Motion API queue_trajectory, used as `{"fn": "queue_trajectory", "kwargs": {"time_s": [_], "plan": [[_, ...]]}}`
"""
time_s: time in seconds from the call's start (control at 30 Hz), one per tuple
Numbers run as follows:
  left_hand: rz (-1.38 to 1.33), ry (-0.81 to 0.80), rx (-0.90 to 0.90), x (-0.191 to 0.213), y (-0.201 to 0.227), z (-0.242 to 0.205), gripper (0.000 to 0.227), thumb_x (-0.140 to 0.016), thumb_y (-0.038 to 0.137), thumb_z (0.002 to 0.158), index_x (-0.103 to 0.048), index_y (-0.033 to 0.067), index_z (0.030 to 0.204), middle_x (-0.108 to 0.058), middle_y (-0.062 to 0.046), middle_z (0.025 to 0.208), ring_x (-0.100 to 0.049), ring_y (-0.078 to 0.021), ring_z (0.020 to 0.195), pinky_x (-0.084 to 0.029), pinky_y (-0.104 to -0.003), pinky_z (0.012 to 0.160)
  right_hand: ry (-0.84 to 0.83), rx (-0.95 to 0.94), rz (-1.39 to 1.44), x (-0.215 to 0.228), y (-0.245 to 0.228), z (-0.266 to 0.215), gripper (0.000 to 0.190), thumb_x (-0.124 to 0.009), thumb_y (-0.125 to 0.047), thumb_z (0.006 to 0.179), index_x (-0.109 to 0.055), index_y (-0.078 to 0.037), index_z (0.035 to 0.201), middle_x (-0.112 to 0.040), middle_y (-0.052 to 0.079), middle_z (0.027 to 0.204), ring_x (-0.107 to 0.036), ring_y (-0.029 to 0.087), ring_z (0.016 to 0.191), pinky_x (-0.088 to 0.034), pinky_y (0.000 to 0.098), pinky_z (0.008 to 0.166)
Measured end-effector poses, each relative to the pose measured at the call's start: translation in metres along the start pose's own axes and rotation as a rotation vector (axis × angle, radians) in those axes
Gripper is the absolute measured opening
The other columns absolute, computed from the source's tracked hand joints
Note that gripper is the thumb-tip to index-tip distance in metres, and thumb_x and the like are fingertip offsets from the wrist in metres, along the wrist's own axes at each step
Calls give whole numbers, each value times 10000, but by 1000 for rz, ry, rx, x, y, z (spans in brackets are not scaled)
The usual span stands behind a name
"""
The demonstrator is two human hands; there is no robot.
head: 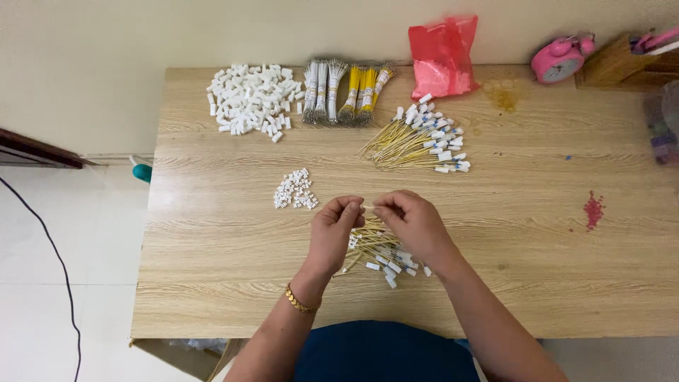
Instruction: The person is manually assembling small white plastic connectors onto the ends of yellow wires.
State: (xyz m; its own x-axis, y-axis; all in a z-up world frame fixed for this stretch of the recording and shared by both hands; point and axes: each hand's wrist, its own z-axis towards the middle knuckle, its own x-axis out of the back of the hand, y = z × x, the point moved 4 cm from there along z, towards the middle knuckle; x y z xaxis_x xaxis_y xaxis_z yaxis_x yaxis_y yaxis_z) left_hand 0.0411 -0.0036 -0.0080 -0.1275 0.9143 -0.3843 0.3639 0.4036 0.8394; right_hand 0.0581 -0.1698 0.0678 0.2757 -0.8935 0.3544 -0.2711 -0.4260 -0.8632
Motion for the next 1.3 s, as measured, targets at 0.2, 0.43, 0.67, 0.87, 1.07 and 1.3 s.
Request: {"fn": "queue_trajectory", "kwargs": {"time_s": [0.2, 0.43, 0.67, 0.87, 1.07, 1.3], "plan": [[-303, 50, 125, -8, -2, -2, 182, -661, 156, 999, -692, -11, 1065, -671, -52, 878, -605, -122, 725, -560, -288, 700, 238, 452, -384, 2, -20, -12, 165, -781, -189, 882, -743, -83, 1002, -721, 48, 935, -705, 203, 799, -561, 331, 683], [-283, 132, 92, -8, -14, 0, 183, -694, 168, 969, -677, -9, 1011, -676, -59, 842, -631, -130, 712, -568, -289, 679, 414, 849, -617, 3, -45, -30, 117, -799, -153, 840, -737, -118, 934, -700, 37, 1009, -684, 231, 921, -543, 379, 754], [-333, 94, 85, -12, -10, -2, 183, -687, 151, 981, -666, -20, 1043, -678, -64, 857, -639, -135, 748, -572, -285, 717, 373, 757, -737, 3, -43, -23, 86, -758, -199, 880, -719, -128, 909, -693, 24, 897, -628, 248, 892, -408, 428, 858], [-245, -1, 19, -14, -5, -5, 181, -649, 140, 1005, -672, -19, 1090, -696, -75, 909, -656, -140, 809, -581, -290, 770, 251, 631, -596, 7, -39, -17, 99, -721, -239, 906, -709, -140, 903, -721, 3, 865, -648, 209, 872, -371, 435, 939], [-145, -73, -54, -17, -7, -8, 172, -617, 115, 1034, -665, -29, 1114, -704, -71, 953, -654, -135, 855, -577, -280, 795, 272, 607, -541, 8, -38, -14, 111, -732, -241, 888, -699, -136, 870, -734, 0, 862, -679, 186, 892, -367, 432, 994], [-214, -10, -37, -8, -28, 0, 139, -610, 82, 1020, -660, -14, 1107, -703, -56, 925, -651, -134, 812, -574, -279, 761, 190, 601, -531, 7, -23, -2, 140, -720, -289, 889, -706, -149, 879, -733, -3, 849, -679, 205, 894, -369, 460, 993]]}}
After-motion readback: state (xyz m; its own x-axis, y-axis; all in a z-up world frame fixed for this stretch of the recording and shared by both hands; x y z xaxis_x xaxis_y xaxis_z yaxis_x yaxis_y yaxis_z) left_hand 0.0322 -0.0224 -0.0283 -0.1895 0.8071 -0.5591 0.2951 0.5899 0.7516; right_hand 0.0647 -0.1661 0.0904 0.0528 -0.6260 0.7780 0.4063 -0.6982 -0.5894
